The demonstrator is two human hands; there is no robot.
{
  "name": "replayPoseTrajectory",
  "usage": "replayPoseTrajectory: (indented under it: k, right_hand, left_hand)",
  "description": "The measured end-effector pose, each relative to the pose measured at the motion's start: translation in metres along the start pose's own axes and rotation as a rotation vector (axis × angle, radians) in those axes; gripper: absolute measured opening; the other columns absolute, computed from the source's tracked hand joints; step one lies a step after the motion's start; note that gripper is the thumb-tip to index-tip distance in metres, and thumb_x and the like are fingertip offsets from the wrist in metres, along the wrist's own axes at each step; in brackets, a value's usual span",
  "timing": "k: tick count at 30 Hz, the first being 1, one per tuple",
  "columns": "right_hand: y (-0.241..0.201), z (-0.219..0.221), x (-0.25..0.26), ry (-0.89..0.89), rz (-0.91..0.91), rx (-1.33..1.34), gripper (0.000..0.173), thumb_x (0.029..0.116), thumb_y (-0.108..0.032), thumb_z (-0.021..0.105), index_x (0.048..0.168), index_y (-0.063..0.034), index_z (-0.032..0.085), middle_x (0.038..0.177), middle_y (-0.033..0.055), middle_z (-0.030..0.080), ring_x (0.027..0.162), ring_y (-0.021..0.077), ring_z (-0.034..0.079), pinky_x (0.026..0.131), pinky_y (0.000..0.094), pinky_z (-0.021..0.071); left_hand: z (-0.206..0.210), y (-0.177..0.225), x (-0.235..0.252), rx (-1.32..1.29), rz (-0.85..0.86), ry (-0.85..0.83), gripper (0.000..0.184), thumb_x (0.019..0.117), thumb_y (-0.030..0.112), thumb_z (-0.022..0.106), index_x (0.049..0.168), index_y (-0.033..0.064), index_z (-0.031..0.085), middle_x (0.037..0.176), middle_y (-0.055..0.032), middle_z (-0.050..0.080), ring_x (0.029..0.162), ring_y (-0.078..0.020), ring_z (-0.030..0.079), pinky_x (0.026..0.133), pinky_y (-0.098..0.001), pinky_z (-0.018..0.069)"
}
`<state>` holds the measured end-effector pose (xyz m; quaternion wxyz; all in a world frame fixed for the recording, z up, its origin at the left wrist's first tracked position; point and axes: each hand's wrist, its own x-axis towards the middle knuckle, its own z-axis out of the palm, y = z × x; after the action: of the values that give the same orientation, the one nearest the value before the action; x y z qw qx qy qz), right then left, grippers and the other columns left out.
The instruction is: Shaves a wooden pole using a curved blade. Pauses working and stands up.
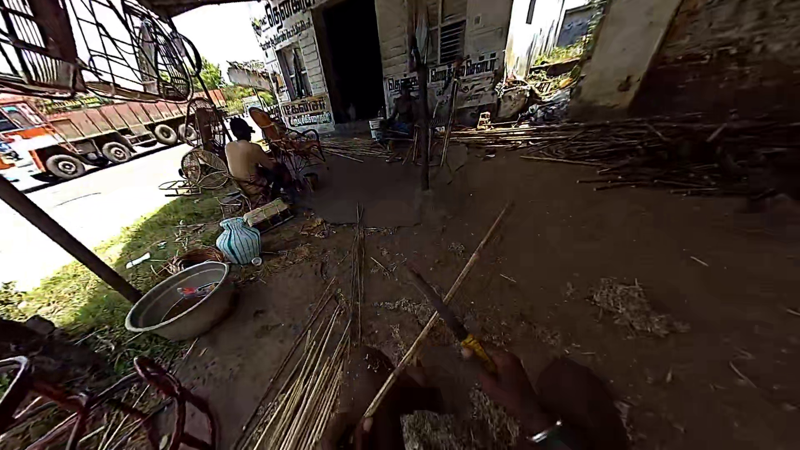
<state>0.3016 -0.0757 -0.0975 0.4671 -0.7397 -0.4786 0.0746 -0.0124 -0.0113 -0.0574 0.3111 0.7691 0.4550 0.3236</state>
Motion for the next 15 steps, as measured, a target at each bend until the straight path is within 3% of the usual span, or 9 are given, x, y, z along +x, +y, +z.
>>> replayPoseTrajectory:
  k: [2, 5, 7, 11, 12, 14, 15]
  right_hand:
    - [0.002, -0.002, -0.009, -0.074, 0.054, -0.060, 0.055, 0.0999, -0.054, 0.051, 0.105, -0.0037, 0.073, 0.077, 0.0124, 0.068, 0.069, 0.0283, 0.067, 0.064, 0.0532, 0.0544]
    - [-0.007, -0.010, -0.018, -0.245, 0.235, -0.162, 0.053, 0.1025, -0.051, 0.052, 0.116, -0.0044, 0.072, 0.096, 0.0194, 0.072, 0.091, 0.0375, 0.070, 0.082, 0.0603, 0.0540]
    - [-0.003, -0.008, -0.018, -0.260, 0.305, -0.178, 0.054, 0.1026, -0.053, 0.051, 0.111, -0.0034, 0.071, 0.095, 0.0198, 0.071, 0.091, 0.0379, 0.070, 0.082, 0.0599, 0.0536]
    - [0.031, 0.019, -0.032, -0.077, 0.349, -0.004, 0.053, 0.1023, -0.049, 0.052, 0.109, -0.0003, 0.073, 0.086, 0.0177, 0.070, 0.081, 0.0329, 0.068, 0.077, 0.0555, 0.0549]
    - [0.037, 0.024, -0.046, -0.145, 0.352, -0.036, 0.053, 0.1024, -0.049, 0.051, 0.108, -0.0007, 0.072, 0.086, 0.0174, 0.069, 0.080, 0.0328, 0.068, 0.077, 0.0549, 0.0550]
    - [0.038, 0.020, -0.056, -0.410, 0.360, -0.214, 0.055, 0.1025, -0.055, 0.051, 0.115, -0.0055, 0.071, 0.096, 0.0193, 0.073, 0.092, 0.0370, 0.071, 0.084, 0.0594, 0.0548]
    - [0.042, 0.016, -0.053, -0.440, 0.377, -0.279, 0.055, 0.1017, -0.056, 0.051, 0.115, -0.0064, 0.071, 0.097, 0.0198, 0.073, 0.094, 0.0383, 0.071, 0.084, 0.0609, 0.0539]
  left_hand:
    - [0.011, -0.005, 0.003, 0.019, -0.013, -0.041, 0.025, 0.0976, 0.023, 0.067, 0.105, -0.0004, 0.073, 0.084, -0.0111, 0.072, 0.073, -0.0214, 0.070, 0.073, -0.0448, 0.0599]
    - [0.032, -0.015, 0.010, 0.049, -0.061, -0.118, 0.026, 0.0994, 0.023, 0.064, 0.108, -0.0001, 0.073, 0.085, -0.0132, 0.072, 0.075, -0.0261, 0.070, 0.074, -0.0505, 0.0586]
    - [0.045, -0.010, 0.019, 0.027, -0.077, -0.162, 0.027, 0.0994, 0.025, 0.065, 0.105, 0.0002, 0.074, 0.081, -0.0130, 0.071, 0.072, -0.0263, 0.069, 0.072, -0.0511, 0.0578]
    - [0.081, 0.009, 0.047, 0.004, -0.090, -0.308, 0.031, 0.0995, 0.033, 0.066, 0.100, 0.0042, 0.076, 0.080, -0.0087, 0.071, 0.069, -0.0211, 0.068, 0.070, -0.0464, 0.0576]
    - [0.093, 0.008, 0.050, 0.019, -0.111, -0.356, 0.033, 0.1010, 0.035, 0.064, 0.099, 0.0048, 0.076, 0.080, -0.0086, 0.071, 0.070, -0.0212, 0.068, 0.072, -0.0461, 0.0574]
    - [0.111, -0.004, 0.055, 0.056, -0.117, -0.399, 0.036, 0.1026, 0.036, 0.061, 0.095, 0.0042, 0.076, 0.080, -0.0100, 0.072, 0.072, -0.0232, 0.069, 0.074, -0.0487, 0.0571]
    - [0.121, -0.012, 0.058, 0.053, -0.100, -0.388, 0.037, 0.1021, 0.036, 0.061, 0.091, 0.0043, 0.076, 0.077, -0.0092, 0.071, 0.070, -0.0227, 0.068, 0.072, -0.0487, 0.0570]
